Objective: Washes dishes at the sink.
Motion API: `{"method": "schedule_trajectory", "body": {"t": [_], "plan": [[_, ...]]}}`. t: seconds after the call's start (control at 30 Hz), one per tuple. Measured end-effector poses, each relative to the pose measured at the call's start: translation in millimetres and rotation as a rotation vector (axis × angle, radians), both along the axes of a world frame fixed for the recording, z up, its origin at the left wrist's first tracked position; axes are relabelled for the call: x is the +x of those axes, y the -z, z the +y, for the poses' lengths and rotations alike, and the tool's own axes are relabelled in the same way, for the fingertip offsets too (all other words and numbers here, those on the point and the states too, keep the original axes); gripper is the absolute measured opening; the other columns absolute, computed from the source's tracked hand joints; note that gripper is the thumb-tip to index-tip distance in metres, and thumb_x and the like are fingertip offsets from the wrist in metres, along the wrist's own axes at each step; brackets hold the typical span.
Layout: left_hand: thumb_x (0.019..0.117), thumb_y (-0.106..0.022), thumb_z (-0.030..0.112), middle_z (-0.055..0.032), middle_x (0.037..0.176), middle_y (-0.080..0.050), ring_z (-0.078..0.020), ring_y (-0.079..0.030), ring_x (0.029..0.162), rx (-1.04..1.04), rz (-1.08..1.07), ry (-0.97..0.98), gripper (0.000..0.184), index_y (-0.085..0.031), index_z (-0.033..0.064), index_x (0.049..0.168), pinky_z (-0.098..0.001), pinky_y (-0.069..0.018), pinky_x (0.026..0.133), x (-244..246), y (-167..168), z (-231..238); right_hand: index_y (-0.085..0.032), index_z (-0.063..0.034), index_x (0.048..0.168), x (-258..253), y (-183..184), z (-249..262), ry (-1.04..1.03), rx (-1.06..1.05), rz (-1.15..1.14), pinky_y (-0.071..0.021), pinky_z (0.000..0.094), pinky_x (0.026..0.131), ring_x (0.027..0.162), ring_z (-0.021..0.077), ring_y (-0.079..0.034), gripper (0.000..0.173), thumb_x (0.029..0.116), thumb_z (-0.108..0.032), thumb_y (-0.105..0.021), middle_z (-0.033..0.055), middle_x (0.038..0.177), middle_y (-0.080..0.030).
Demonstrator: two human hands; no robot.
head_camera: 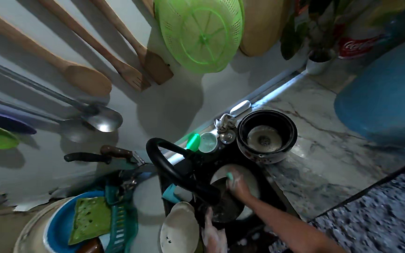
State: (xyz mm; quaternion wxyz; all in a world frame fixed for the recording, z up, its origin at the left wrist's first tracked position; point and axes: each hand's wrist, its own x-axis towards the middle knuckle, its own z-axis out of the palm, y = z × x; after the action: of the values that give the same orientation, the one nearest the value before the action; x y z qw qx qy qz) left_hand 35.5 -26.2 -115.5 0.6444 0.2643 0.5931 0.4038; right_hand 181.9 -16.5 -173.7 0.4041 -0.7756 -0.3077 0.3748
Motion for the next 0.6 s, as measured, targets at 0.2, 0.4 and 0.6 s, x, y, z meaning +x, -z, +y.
{"method": "schedule_trajectory", "body": {"t": [0.2,0.4,0.6], "plan": [[0.1085,-0.046,0.026,-0.0104,0.117,-0.064,-0.0161,-0.063,0.105,0.042,0.026,0.038,0.034,-0.054,0.0035,0.132,-0.0376,-0.0542,0.092,5.2,7.8,-1.8,-0.052,0.0062,0.145,-51.5,-36.6,-24.8,-0.180,0.311,-0.025,-0.0210,0.0512,0.127,0.150,0.0361,-0.036,0.051,0.0990,-0.016,-0.060,0.0251,0.156,-0.045],[0.1068,-0.048,0.018,-0.0115,0.120,-0.062,-0.0176,-0.062,0.108,0.019,-0.017,0.004,0.030,-0.053,0.0029,0.132,-0.0381,-0.0544,0.093,-1.1,-1.4,-1.9,-0.059,-0.0037,0.141,-10.4,9.6,-16.0,-0.021,0.038,0.020,-0.0330,0.0534,0.120,0.145,0.0362,-0.043,0.044,0.0996,-0.018,-0.056,0.0216,0.154,-0.047],[0.1106,-0.040,0.019,-0.0234,0.121,-0.060,-0.0187,-0.064,0.105,0.414,-0.079,0.124,0.038,-0.046,-0.0105,0.134,-0.0320,-0.0558,0.087,14.9,-8.5,-20.9,-0.048,0.0035,0.149,-40.4,-36.6,-19.5,-0.174,0.221,-0.070,-0.0189,0.0541,0.127,0.154,0.0383,-0.027,0.051,0.1030,-0.018,-0.052,0.0252,0.162,-0.036]]}}
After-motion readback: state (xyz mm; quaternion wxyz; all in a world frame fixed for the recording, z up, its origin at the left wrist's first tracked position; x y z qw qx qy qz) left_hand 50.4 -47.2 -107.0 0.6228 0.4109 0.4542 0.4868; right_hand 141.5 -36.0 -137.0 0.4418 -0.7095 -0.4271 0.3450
